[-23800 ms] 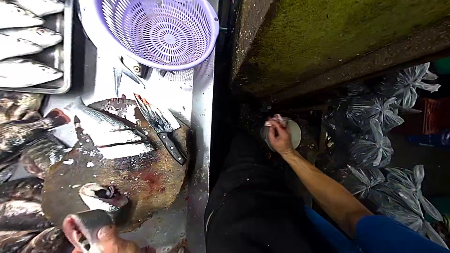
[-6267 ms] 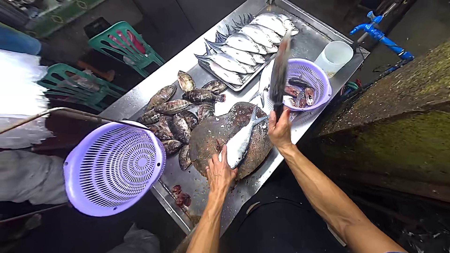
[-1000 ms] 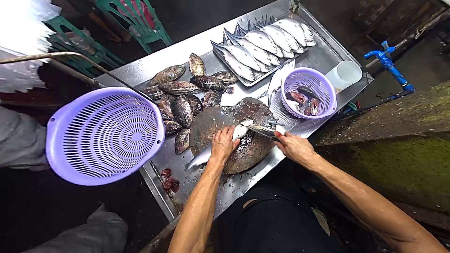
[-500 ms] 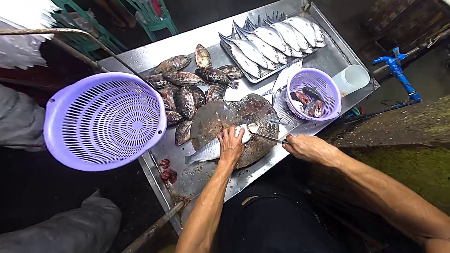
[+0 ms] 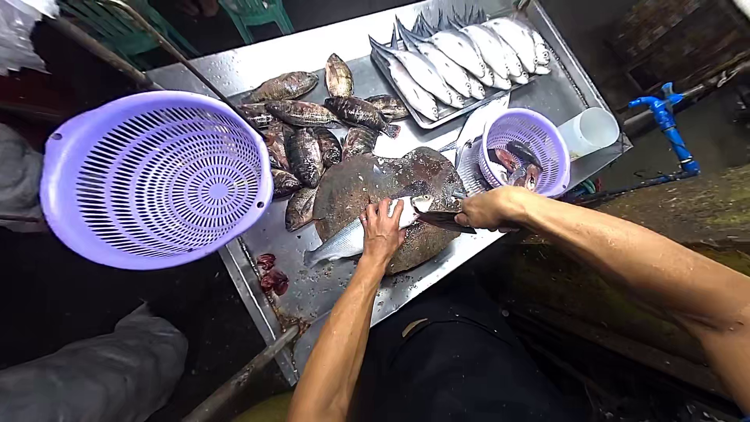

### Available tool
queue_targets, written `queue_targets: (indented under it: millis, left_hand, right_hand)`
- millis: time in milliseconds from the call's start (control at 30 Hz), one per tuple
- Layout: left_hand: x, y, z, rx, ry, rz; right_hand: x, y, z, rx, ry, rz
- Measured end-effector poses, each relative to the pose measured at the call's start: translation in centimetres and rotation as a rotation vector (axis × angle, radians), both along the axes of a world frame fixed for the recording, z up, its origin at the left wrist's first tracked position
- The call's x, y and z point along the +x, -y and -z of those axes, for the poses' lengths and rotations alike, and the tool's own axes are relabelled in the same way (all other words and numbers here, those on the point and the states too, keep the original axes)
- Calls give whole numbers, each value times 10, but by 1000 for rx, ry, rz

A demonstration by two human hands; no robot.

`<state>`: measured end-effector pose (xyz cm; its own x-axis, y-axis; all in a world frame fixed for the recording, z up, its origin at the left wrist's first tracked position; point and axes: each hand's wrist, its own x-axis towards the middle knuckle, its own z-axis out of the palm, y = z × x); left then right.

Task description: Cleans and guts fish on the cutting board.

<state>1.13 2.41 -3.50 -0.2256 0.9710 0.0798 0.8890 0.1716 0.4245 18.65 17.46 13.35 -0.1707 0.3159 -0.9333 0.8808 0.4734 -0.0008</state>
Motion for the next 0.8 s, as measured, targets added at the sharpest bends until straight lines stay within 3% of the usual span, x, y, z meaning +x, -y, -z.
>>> queue_targets:
  millis: [167,333,467,667,800]
  left_hand:
    - [-20,-16,-25,-216,87,91]
    - [-21,-15,-28,-257,32,161]
    - [-22,-14,-28,-243,18,189]
    - [-20,-11,-18,-182,4,164]
    - [-20,-11,-19,-193,11,166]
  right_hand:
    - [22,18,-11,132,-72,-166]
    - [13,32,-59,378,-102,-318]
    - [-5,43,-84,448,-77,-411]
    - [-18,39,-93,472,-100,-484]
    - [-27,37,-79,437,-44,-478]
